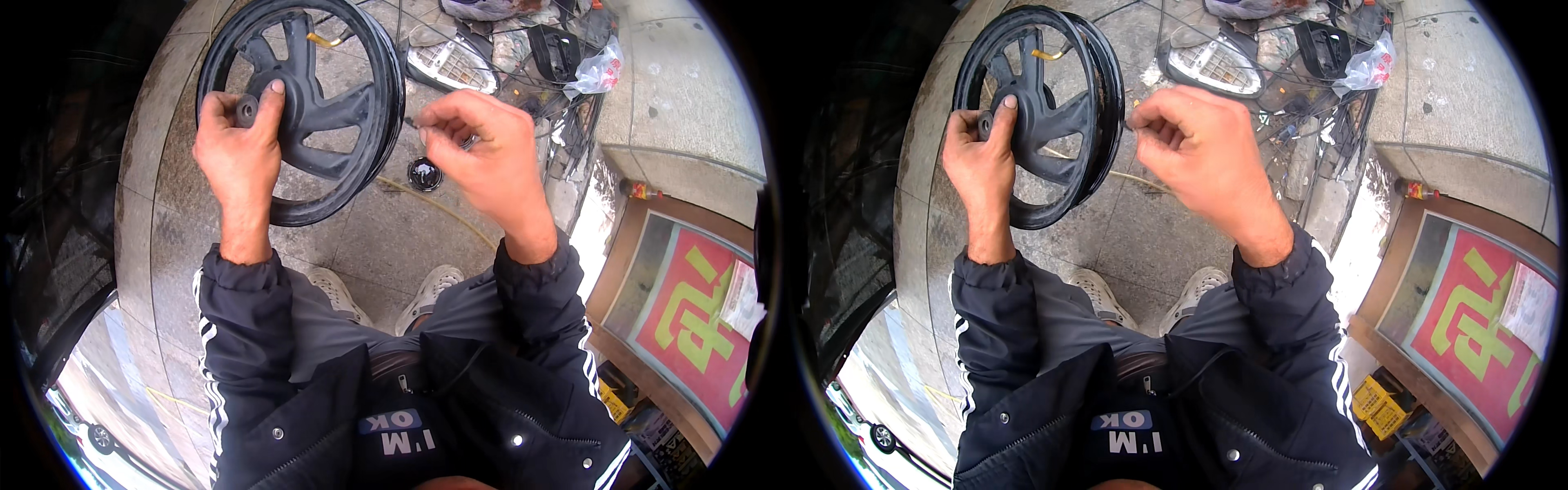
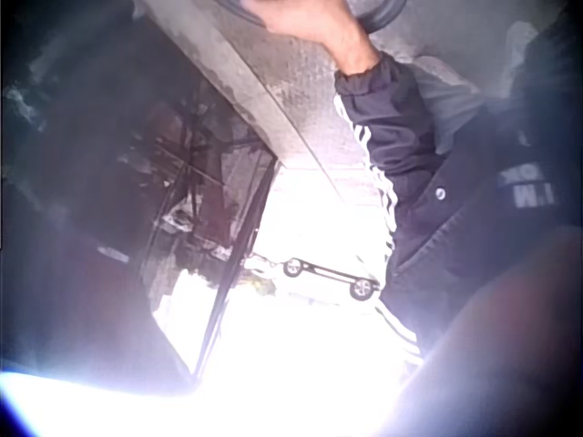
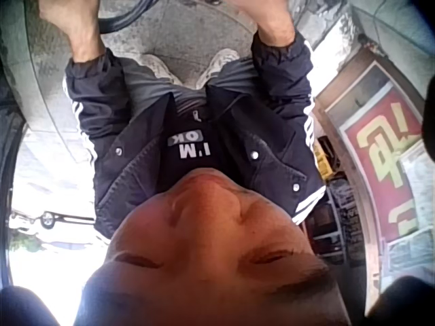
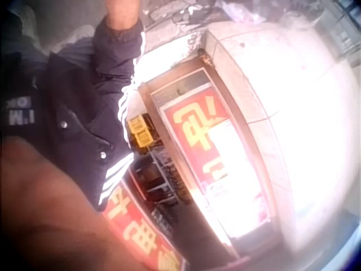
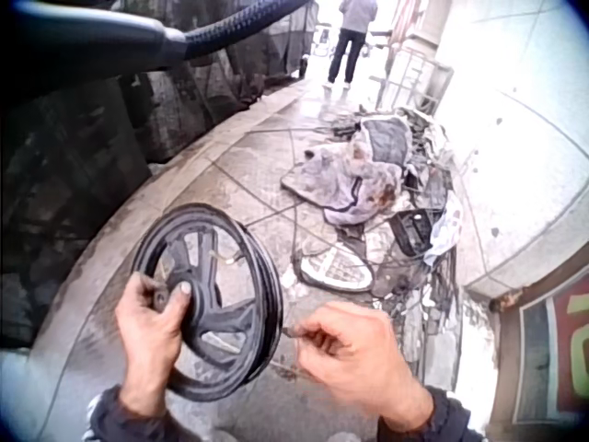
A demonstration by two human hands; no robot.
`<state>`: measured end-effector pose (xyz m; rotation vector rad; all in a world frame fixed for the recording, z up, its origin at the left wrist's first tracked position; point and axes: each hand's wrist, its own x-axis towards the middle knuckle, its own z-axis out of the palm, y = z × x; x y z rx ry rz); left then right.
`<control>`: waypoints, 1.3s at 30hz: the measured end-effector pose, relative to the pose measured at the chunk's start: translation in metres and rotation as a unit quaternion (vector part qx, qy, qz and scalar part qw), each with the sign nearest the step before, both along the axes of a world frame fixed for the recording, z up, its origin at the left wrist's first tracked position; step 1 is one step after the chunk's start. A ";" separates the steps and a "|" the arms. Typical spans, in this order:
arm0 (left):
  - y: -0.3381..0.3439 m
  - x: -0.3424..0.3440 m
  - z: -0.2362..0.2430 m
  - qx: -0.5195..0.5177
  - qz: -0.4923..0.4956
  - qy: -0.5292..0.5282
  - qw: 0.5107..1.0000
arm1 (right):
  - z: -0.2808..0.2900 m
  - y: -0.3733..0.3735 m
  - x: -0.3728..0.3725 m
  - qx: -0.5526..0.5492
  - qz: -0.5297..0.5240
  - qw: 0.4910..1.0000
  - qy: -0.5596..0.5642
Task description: The person holds a black plastic wheel hub in their left hand and uses a small brush in their right hand to apply black paint to the rim. They repeatedly dip the brush into a small container of paint on the floor and carefully coat the edges of the wheel.
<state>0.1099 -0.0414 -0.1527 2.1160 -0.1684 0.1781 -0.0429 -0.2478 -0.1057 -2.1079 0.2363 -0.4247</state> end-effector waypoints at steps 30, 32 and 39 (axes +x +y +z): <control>-0.007 -0.006 0.001 0.002 0.001 -0.020 1.000 | -0.014 -0.007 0.021 -0.041 -0.058 0.997 -0.043; -0.006 -0.005 0.001 0.003 -0.003 -0.019 1.000 | -0.014 -0.009 0.020 -0.039 -0.033 0.999 -0.013; -0.006 -0.004 -0.001 0.015 0.002 -0.022 1.000 | -0.012 -0.003 0.012 -0.040 -0.009 0.999 0.026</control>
